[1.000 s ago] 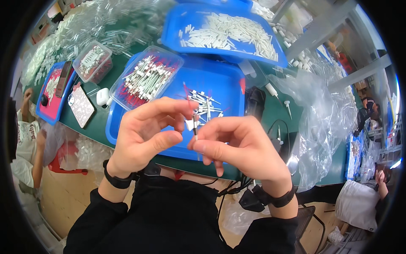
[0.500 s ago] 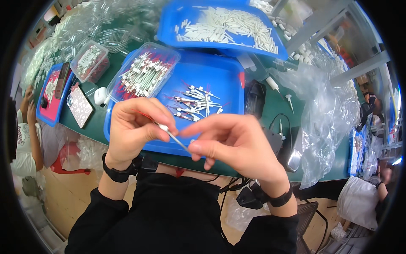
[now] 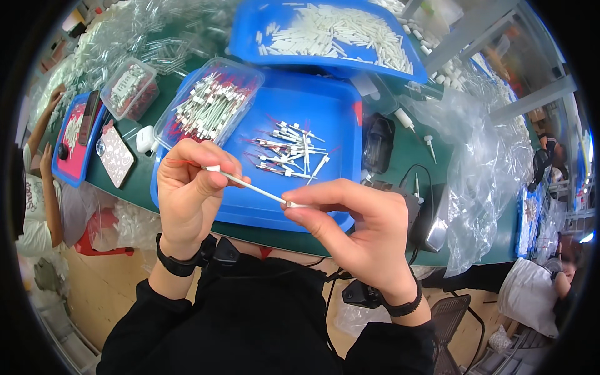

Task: The person assembles small white cylindrical components by inserting thin red-tipped rods into them. They pick up the components from blue trays and a clear container, insert the rods, and place the finished assemblies into a clear plastic box. The process is repetitive and performed by hand at a workbench.

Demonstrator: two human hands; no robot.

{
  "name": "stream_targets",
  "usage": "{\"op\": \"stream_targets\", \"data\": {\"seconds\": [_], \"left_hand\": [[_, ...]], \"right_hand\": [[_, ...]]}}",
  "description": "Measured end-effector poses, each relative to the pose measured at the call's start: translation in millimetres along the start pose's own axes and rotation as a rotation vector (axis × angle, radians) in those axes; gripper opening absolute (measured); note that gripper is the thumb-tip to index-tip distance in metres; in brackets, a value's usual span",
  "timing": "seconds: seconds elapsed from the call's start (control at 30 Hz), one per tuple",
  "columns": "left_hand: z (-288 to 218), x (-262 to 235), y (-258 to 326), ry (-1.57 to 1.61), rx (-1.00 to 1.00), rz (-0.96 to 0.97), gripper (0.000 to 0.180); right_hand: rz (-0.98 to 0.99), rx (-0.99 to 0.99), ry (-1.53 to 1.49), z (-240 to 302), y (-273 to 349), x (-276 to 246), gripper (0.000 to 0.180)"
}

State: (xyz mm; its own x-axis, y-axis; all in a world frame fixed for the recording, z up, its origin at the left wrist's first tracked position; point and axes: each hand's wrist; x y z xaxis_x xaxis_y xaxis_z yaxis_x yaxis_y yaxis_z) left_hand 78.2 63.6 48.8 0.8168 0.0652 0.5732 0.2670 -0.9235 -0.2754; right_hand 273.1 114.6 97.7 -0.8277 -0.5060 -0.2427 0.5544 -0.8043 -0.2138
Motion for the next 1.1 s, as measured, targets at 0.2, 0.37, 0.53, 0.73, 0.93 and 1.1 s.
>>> {"op": "stream_targets", "data": {"seconds": [0.2, 0.37, 0.53, 0.73, 0.93, 1.1], "left_hand": [[0.6, 0.6, 0.9, 0.036, 0.028, 0.008, 0.013], [4.6, -1.6, 2.5, -0.097, 0.054, 0.047, 0.015], [13.2, 0.3, 2.7, -0.165, 0.097, 0.165, 0.018], [7.3, -4.8, 1.9, -0.289, 0.0, 0.177, 0.017], [5.8, -6.3, 3.7, -0.236, -0.114, 0.161, 0.018], [-3.6, -12.5, -0.6, -0.507, -0.061, 0.2, 0.029]], "right_hand": [[0.005, 0.065, -0.012, 0.3, -0.2, 1.4, 0.011], [0.005, -0.042, 0.171, -1.2, -0.3, 3.7, 0.012], [-0.028, -0.399, 0.544, -0.8, -7.7, 12.0, 0.014], [-0.034, -0.531, 0.608, -11.4, -9.6, 14.0, 0.017], [-0.014, -0.644, 0.585, -12.7, -15.8, 20.7, 0.03], [0.191, -0.515, 0.676, -13.4, -25.7, 15.4, 0.044]]}}
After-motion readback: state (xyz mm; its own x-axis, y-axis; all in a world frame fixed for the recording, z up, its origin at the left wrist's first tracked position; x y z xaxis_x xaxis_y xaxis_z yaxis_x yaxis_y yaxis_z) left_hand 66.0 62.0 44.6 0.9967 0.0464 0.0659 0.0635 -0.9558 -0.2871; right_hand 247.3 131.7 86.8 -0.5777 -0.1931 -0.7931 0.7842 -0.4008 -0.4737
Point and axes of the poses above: each hand's wrist, its own y-axis away from the middle knuckle, its own x-axis out of the palm, z = x × y
